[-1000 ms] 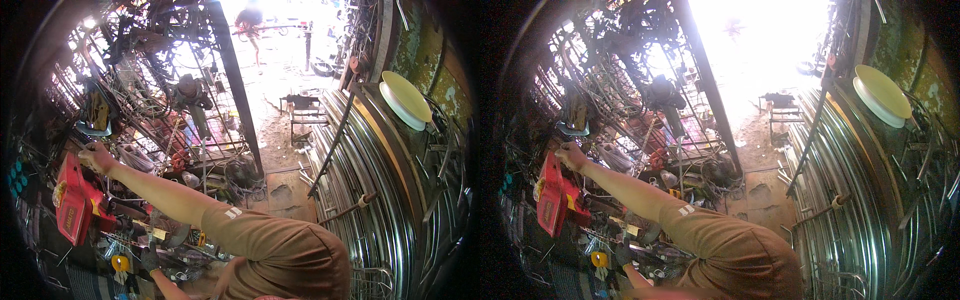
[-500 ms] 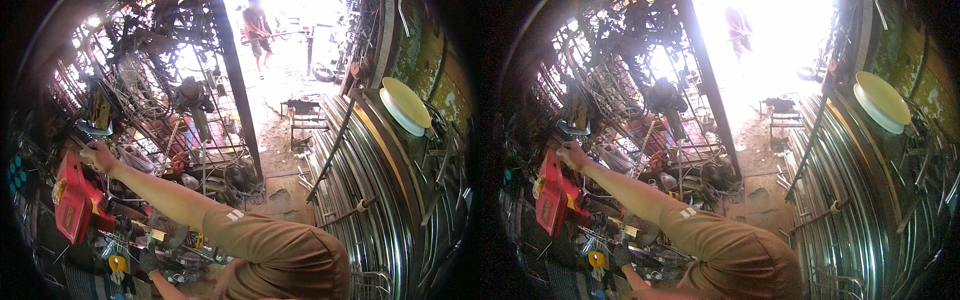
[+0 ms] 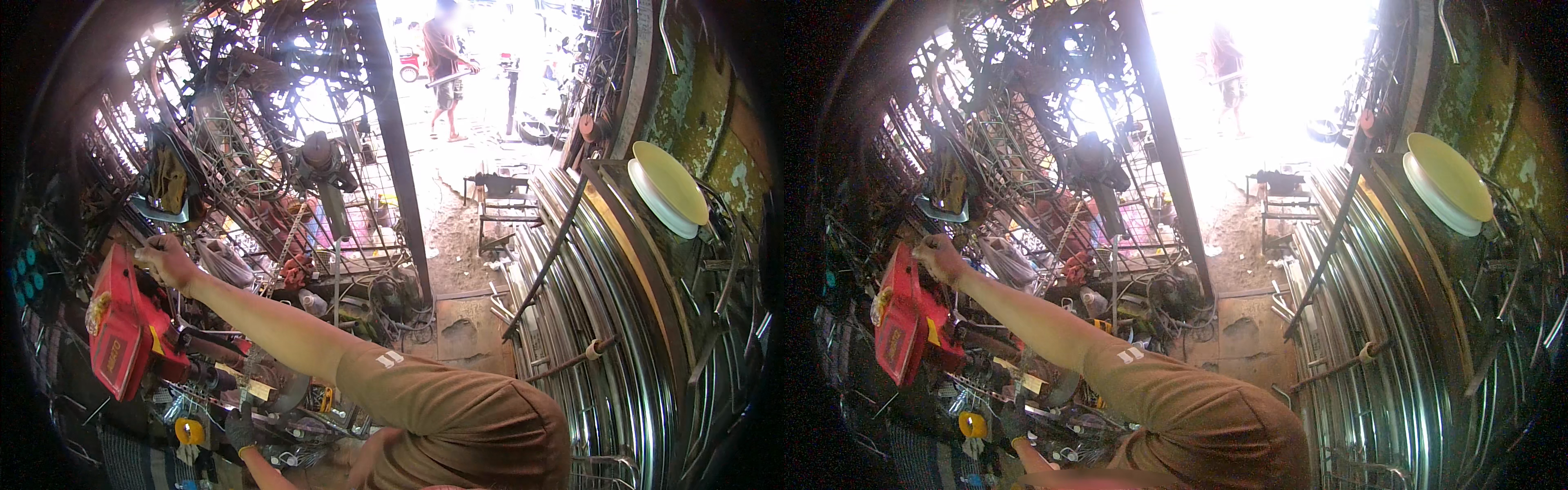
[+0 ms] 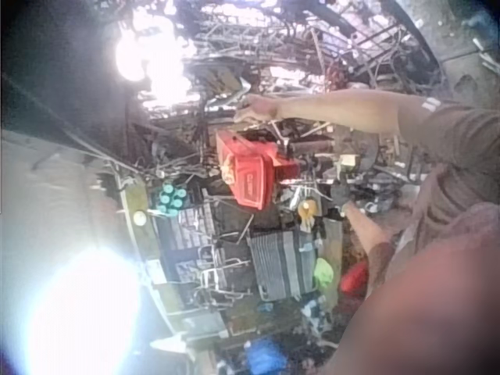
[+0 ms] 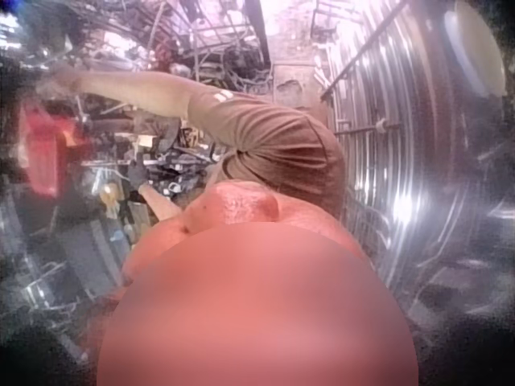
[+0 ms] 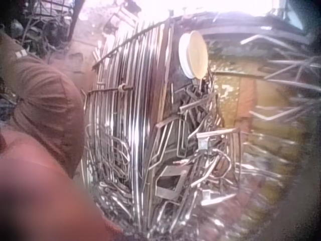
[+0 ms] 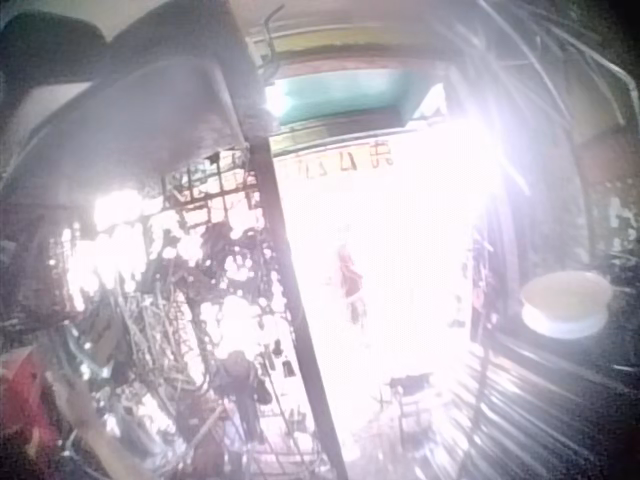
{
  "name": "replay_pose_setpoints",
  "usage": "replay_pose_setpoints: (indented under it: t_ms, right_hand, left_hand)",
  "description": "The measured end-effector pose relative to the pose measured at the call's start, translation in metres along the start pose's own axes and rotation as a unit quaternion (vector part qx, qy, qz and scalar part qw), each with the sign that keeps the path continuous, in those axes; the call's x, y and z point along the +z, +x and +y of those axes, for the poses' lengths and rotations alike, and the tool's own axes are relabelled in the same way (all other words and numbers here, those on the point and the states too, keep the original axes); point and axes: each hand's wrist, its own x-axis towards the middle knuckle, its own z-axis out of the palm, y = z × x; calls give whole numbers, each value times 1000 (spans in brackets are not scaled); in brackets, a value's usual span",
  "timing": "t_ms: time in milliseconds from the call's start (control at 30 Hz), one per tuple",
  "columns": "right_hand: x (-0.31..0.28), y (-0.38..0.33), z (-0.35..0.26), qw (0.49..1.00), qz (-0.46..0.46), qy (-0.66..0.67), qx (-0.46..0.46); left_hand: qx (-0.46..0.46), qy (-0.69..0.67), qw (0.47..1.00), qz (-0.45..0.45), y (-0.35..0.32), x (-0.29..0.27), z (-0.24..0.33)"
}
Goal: The person operates a red AMATO drill press in a workshop, repeatedly lowering the lever to drill into a small metal piece clamped to the table. The operator uses both hands to control the lever and the workpiece while others are visible in the background.
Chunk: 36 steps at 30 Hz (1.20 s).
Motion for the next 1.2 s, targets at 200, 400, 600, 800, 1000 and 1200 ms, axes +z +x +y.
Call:
replay_pose_setpoints:
  t_ms: [200,400,600,800,1000,1200]
  right_hand:
    - [-4,17,25,998,33,55,22]
    - [-11,13,24,999,-6,24,26]
    - [-9,11,16,1000,-11,8,18]
    - [-6,11,21,999,11,51,3]
    - [-9,15,26,999,-10,38,23]
    - [-11,13,26,999,-17,29,20]
  left_hand:
    - [24,-27,999,21,4,8,-13]
    - [38,-38,998,39,4,19,-21]
    - [46,-26,999,1,-6,-1,-2]
    - [53,15,998,8,-1,9,-14]
    - [17,16,1000,-6,-7,1,2]
    - [-6,45,999,-19,-11,-10,18]
